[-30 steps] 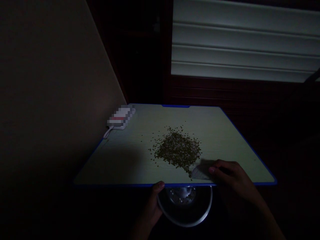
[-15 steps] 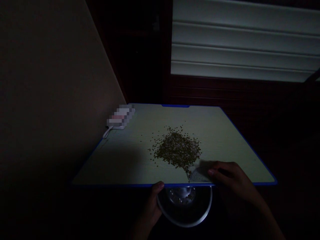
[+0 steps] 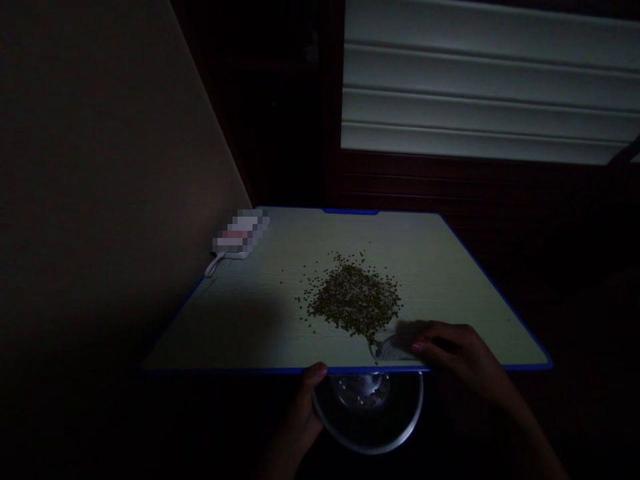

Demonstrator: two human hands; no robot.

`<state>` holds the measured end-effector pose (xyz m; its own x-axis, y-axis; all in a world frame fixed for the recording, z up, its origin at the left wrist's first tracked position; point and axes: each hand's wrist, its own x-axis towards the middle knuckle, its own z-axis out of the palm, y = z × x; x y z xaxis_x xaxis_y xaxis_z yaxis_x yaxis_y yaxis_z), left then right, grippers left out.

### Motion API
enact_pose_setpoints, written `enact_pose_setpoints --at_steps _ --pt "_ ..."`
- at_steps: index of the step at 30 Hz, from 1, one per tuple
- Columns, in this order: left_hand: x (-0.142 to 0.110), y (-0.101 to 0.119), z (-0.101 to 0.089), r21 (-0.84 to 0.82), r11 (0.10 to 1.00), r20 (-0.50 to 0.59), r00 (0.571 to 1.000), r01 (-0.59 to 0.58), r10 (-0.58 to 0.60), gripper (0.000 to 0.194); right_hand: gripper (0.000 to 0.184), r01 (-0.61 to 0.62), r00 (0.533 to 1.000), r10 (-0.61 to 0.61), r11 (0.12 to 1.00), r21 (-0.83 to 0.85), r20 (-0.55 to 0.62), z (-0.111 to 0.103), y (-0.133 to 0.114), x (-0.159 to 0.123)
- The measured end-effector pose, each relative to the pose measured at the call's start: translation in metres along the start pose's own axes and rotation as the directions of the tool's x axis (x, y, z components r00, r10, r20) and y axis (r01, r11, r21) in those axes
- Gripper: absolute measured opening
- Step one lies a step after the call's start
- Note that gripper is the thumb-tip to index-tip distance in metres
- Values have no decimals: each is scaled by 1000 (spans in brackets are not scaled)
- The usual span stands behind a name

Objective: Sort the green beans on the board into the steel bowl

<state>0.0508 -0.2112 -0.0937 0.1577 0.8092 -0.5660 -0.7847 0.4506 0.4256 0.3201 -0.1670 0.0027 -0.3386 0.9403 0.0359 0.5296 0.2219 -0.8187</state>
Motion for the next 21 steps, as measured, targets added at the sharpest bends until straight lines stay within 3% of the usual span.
enact_pose_setpoints --at_steps 11,21 --pt "-1 1 0 21 1000 11 1000 6 -7 11 20 85 995 -86 996 22 48 -2 -4 1" --pt "0 1 -1 -36 999 -16 1000 13 -13 11 24 52 998 -53 998 29 38 -2 -2 1"
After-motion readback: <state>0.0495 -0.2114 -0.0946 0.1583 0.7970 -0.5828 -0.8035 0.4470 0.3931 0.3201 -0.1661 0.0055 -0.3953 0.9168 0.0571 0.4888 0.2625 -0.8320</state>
